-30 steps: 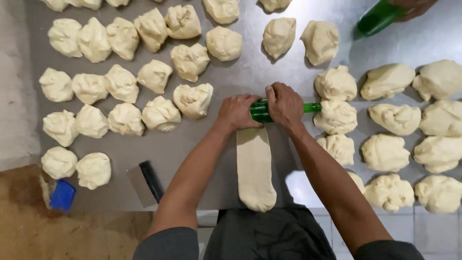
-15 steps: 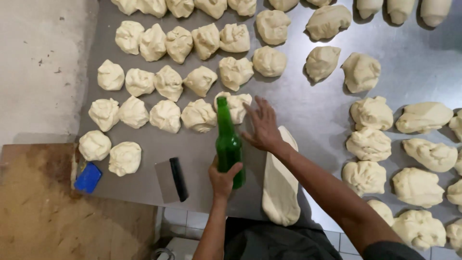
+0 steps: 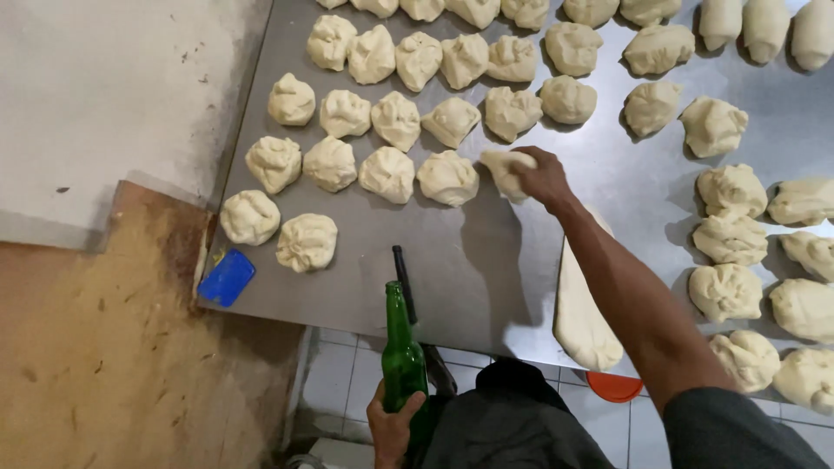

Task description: Rolling and shaping bread dough portions on a metal workbench using a glass bottle as a tool.

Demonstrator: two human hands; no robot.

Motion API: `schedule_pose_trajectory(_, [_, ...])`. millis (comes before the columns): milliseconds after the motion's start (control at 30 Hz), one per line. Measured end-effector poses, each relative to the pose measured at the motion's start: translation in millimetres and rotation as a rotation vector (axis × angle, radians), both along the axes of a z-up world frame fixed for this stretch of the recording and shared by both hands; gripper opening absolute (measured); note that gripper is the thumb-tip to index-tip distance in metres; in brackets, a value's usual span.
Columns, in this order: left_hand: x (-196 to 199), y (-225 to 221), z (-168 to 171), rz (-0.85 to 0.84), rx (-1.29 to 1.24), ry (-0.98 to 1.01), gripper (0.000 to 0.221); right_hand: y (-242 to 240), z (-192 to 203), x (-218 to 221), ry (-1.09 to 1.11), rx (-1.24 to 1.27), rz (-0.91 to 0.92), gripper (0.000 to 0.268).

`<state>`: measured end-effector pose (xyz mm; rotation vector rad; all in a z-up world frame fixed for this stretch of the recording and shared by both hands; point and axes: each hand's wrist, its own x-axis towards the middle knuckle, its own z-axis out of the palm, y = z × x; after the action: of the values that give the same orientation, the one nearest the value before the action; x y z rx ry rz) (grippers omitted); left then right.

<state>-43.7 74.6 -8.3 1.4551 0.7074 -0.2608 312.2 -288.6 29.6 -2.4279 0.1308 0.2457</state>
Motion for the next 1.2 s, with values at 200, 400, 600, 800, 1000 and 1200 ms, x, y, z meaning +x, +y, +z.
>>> schedule_pose_trajectory(200, [26, 38, 14, -0.125, -0.064, -0.158, 0.049, 51, 93, -154, 0.117, 1.907, -0.525, 0.07])
schedule_pose_trajectory(400, [64, 52, 28, -0.351, 0.071, -0.239, 0.047, 74, 104, -238, -0.13, 2.059, -0.629, 0.062])
schedule_pose_trajectory(600, [95, 27, 58, -0.469, -0.033, -0.472, 0.056, 123, 59, -251, -0.652, 0.117, -0.729, 0.04])
schedule_pose_trajectory(800, [135, -20, 101, -0.618, 0.132, -0.54, 0.068, 131, -11, -248, 0.224, -0.095, -0.329, 0.063])
schedule_pose_trajectory(1000, [180, -87, 102, -0.931, 0.503, -0.634, 0.086, 120, 35, -298, -0.784, 0.215, -0.674, 0.057])
schedule_pose_trajectory(1200, [187, -125, 59, -1.127, 0.927, -1.125, 0.08, 78, 0, -263, -0.483, -0.294, -0.296, 0.04])
